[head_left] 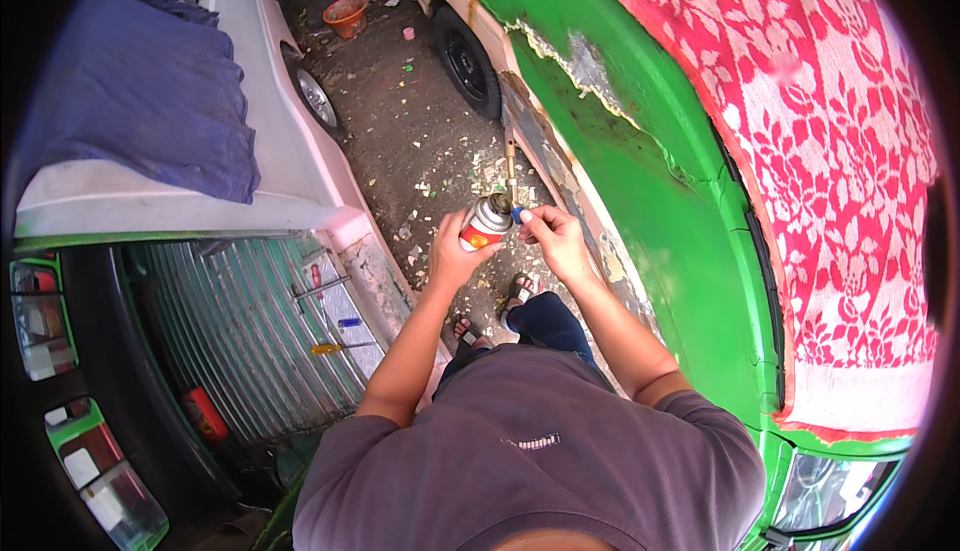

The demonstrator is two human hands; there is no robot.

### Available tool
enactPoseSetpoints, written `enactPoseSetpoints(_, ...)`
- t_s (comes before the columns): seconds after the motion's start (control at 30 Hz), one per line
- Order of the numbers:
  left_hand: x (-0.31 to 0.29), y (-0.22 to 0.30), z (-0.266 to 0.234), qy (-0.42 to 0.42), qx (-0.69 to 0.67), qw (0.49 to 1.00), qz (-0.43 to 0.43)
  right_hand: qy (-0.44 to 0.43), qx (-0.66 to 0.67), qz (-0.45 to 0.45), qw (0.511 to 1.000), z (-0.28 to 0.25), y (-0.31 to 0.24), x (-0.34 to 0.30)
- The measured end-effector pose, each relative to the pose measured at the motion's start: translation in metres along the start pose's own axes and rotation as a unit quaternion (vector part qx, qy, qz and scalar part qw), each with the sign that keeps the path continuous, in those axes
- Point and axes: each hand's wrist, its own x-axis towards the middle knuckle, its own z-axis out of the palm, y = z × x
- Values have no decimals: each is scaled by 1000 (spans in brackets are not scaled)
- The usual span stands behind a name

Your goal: The person uses a hammer and chisel to chip away old paint and material from a green vehicle panel. They then use a blowtorch to heat the same area, likely to soften adhesive or prepare the surface for further repair.

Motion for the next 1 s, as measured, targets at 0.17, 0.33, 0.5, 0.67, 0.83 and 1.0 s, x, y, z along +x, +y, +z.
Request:
enactPoseSetpoints(0.17, 31, 11, 14, -4, 5, 1000, 14, 27, 5, 7, 1000, -14, -17, 19)
enactPoseSetpoints(0.33, 55, 12, 26, 24, 19, 999, 17, 13, 14, 19, 1000, -23, -32, 47)
enactPoseSetpoints(0.5, 68, 11, 29, 54, 21, 998, -4, -14, 48, 36, 998, -22, -40, 72)
enactPoseSetpoints(0.67, 88, 11, 24, 60, 19, 998, -9, -21, 72, 44, 996, -18, -46, 93)
enactPoseSetpoints(0.83, 113, 3, 15, 58, 9, 998, 7, -16, 123, 57, 991, -7, -55, 111)
enactPoseSetpoints(1.0, 136, -7, 3, 50, 6, 998, 26, 7, 176, 81, 981, 9, -60, 126)
